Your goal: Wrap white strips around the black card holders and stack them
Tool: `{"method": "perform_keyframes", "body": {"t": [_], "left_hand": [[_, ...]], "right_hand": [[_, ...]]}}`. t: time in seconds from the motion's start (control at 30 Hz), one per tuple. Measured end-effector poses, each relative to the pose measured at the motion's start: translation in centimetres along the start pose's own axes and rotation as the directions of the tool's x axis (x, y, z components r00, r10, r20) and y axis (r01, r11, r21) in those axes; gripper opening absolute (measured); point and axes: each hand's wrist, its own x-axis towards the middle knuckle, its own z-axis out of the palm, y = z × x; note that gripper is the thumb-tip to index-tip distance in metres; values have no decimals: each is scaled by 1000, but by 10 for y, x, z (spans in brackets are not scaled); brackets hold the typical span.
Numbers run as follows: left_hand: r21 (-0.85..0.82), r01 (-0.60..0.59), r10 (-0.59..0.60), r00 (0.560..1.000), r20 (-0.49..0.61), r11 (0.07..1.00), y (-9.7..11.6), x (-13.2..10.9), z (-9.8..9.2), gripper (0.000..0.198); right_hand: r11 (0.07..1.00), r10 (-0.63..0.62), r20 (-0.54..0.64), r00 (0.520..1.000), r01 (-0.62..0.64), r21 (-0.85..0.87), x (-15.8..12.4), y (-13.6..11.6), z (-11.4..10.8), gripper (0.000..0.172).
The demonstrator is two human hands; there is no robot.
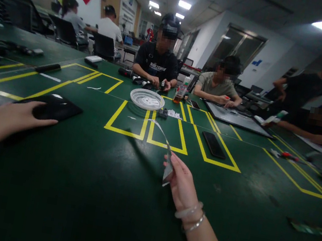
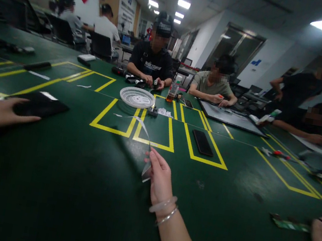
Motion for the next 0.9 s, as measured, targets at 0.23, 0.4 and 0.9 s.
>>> {"method": "perform_keyframes", "body": {"t": [0.23,0.4,0.9], "left_hand": [[37,45,-49,991,127,998,148,31,21,75],[-67,-237,246,935,255,969,217,21,39,70],[28,-661,648,726,-231,750,231,11,32,6]], "right_hand": [[1000,-20,5,1000,20,13,-4,-4,2,52],[999,-36,21,999,36,-2,-6,-5,3,50],[83,-192,790,582,812,-578,-32,12,12,24]]}}
